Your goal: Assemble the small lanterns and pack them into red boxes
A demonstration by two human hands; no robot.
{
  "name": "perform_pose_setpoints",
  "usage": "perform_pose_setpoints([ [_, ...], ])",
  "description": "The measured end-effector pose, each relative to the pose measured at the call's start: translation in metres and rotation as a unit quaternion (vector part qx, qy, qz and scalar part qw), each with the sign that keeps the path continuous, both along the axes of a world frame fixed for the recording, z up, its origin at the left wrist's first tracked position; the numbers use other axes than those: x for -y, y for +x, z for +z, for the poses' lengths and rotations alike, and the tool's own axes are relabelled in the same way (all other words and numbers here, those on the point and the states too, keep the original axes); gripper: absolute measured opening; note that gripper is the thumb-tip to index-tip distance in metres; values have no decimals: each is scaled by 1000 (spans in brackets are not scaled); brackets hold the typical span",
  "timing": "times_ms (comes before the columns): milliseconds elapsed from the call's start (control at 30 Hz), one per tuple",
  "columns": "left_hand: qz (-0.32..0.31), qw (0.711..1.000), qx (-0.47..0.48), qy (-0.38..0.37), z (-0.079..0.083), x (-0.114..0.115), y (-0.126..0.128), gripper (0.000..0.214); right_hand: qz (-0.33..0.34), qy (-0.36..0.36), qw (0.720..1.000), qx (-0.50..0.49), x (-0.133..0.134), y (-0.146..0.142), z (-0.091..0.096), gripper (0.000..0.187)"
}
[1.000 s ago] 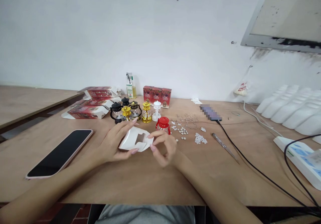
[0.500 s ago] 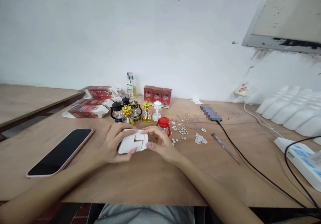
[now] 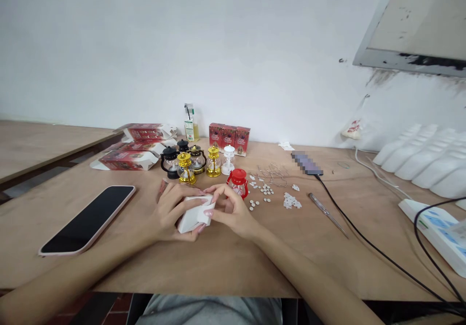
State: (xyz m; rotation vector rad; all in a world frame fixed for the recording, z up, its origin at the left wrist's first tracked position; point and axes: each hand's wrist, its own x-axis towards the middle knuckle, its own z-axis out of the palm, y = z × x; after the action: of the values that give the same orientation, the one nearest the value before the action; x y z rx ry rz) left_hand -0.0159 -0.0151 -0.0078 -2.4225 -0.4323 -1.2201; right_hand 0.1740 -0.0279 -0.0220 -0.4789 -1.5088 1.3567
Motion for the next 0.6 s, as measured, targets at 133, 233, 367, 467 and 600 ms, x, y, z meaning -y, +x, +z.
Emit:
perform_pose_setpoints([
  [133, -8, 1000, -6, 10, -3, -1, -2, 50, 25, 7, 1000, 10, -2, 5, 1, 30],
  [233, -16, 1000, -9, -2, -2, -1, -2, 49, 34, 19, 999, 21, -4, 8, -1, 29],
  [367, -27, 1000, -14, -9, -1, 0, -3, 49, 26, 32, 999, 35, -5, 9, -2, 30],
  [467, -29, 1000, -9, -9, -3, -2, -3, 51, 16, 31, 999, 32, -3, 6, 0, 31],
  [600, -28, 1000, -3, -6, -5, -5, -4, 49, 3, 5, 1000, 23, -1, 3, 0, 34],
])
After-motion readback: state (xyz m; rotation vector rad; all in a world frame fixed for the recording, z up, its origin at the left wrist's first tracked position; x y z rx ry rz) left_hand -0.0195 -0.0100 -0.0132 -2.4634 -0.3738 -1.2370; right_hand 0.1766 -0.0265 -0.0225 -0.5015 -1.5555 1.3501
